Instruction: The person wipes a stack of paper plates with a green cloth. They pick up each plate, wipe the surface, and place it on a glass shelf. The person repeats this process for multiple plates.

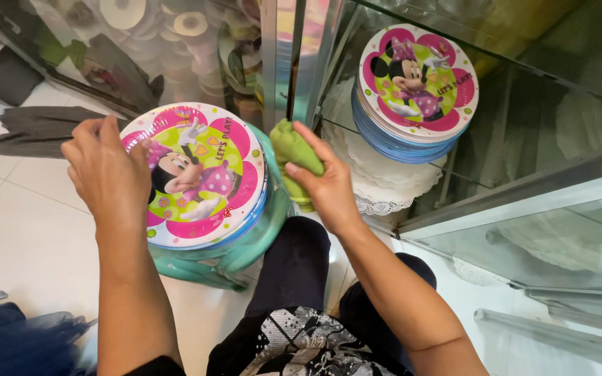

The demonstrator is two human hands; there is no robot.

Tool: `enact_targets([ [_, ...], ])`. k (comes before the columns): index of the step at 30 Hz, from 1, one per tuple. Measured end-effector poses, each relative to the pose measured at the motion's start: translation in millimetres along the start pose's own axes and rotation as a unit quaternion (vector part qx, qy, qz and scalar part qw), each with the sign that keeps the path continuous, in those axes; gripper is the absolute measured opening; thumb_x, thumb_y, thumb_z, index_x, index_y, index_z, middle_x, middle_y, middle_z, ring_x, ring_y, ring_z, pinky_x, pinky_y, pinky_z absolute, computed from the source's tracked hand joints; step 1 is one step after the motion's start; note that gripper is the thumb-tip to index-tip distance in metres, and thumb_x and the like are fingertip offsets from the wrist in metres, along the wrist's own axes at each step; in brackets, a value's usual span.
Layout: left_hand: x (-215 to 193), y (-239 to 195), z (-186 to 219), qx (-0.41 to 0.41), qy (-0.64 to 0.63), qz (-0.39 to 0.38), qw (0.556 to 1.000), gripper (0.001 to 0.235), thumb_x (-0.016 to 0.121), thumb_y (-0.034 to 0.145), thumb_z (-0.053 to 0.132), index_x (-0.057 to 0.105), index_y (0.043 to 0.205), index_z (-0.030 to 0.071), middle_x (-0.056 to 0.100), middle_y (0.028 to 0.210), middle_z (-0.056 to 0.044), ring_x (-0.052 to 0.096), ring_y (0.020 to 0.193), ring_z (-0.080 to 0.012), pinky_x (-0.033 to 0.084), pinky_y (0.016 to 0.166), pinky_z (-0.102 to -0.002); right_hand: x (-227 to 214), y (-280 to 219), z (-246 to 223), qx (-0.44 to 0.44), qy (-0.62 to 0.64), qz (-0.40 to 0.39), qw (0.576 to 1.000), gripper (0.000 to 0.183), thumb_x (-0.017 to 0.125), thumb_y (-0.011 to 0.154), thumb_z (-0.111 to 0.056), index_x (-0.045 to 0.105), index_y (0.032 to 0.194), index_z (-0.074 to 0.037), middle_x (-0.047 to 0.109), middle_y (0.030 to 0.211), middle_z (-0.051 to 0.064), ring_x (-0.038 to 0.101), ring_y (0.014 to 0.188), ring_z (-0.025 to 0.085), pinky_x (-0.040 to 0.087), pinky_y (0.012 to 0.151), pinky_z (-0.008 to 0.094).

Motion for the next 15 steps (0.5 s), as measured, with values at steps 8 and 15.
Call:
enact_targets([
  [8, 40.4, -4.9, -40.3, -0.057, 0.024, -0.085, 0.994, 0.052, 0.076, 0.097, 0.042, 0.067, 0.132, 0.005, 0.056, 0.122, -0.019, 0.05, 0.106, -0.0433, 0.049, 0.075, -0.058, 30.8, -4.7, 14.3, -0.044, -0.091, -0.058, 0.993, 0.062, 0.072, 0.085, -0.008, 0.055, 0.142, -0.022, 0.051, 0.148, 0.007, 0.052, 0.134, 0.019, 0.041, 0.114, 0.03],
  [15, 32.7, -12.3, -35.3, -0.028, 0.029, -0.055, 0.998, 0.042, 0.077, 0.098, 0.038, 0.071, 0.128, 0.009, 0.062, 0.12, -0.017, 0.052, 0.103, -0.0422, 0.049, 0.071, -0.057, 34.5, -4.8, 30.4, -0.033, -0.116, -0.054, 0.991, 0.062, 0.073, 0.083, -0.01, 0.056, 0.141, -0.025, 0.052, 0.145, 0.007, 0.052, 0.135, 0.016, 0.035, 0.117, 0.026],
])
Point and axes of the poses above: each hand's wrist, its own y-axis towards the middle knuckle, its own x-axis out of the palm, z = x × y, the point moved 6 cm from there along y, towards the middle knuckle
